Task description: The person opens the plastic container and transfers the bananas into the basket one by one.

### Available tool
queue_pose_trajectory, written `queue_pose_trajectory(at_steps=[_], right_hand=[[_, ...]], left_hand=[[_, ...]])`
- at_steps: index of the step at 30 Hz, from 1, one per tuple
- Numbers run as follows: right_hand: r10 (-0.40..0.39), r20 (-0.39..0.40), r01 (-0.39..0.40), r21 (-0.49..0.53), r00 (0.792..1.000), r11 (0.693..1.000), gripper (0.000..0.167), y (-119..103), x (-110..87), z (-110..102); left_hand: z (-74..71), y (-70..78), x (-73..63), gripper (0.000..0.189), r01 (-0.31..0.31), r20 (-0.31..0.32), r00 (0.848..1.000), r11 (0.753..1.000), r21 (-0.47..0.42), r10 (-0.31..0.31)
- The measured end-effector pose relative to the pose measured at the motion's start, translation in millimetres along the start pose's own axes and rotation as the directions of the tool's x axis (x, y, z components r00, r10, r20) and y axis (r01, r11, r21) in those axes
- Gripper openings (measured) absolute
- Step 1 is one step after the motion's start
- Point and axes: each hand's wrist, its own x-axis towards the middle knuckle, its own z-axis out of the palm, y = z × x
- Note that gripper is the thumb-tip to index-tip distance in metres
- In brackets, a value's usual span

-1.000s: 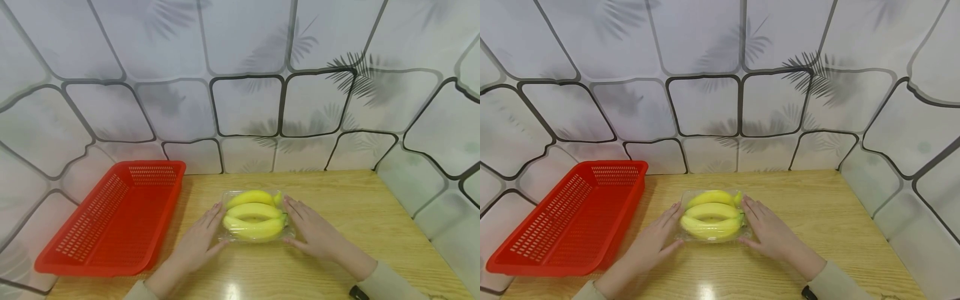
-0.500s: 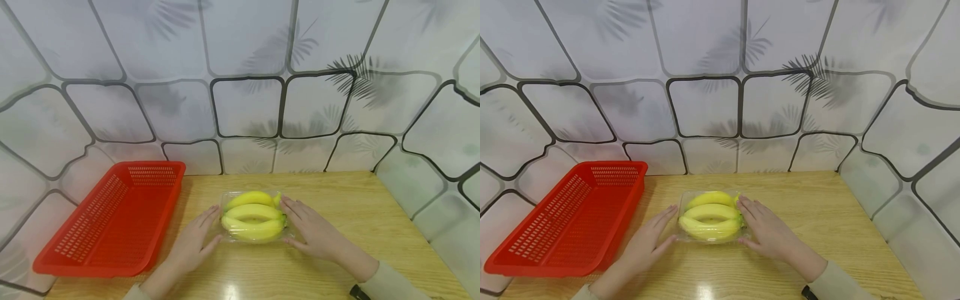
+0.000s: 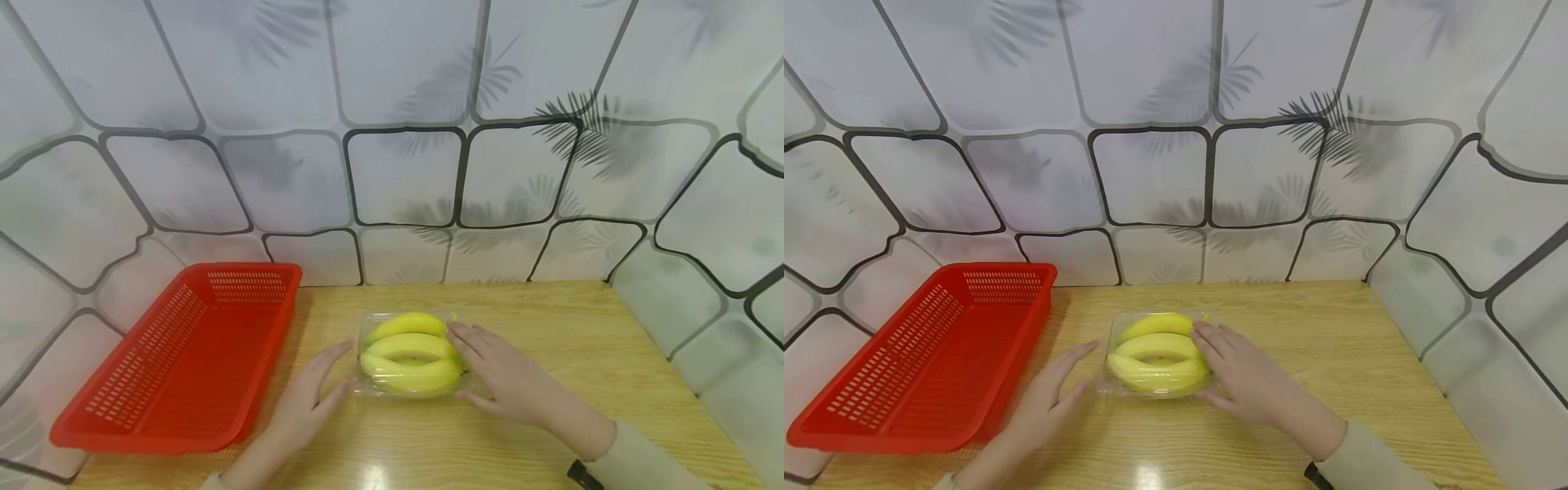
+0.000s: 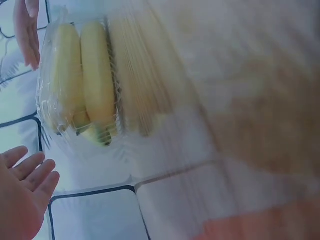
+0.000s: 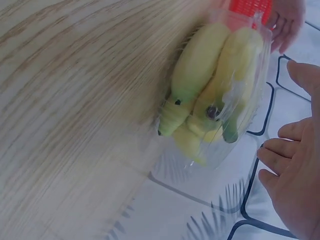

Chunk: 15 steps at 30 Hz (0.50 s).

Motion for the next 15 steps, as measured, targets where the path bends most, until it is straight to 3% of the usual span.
queue_pose_trajectory(at_steps=[7,15], right_hand=[[-0.047,-0.019,0.047,0.015,0.999,0.999,0.088,-7.4,8.1,-2.2],[-0.101,-0.072,0.102,0.012,0.992,0.995,0.09,-13.6,15.9,-2.7]], left_hand=[[-1.0,-3.4,-1.9,0.038,0.02,-0.096,0.995,0.982,-0.189,-0.039],[0.7,-10.8,-2.9,0.035,-0.011,-0.17,0.984,0.923,-0.384,-0.059]])
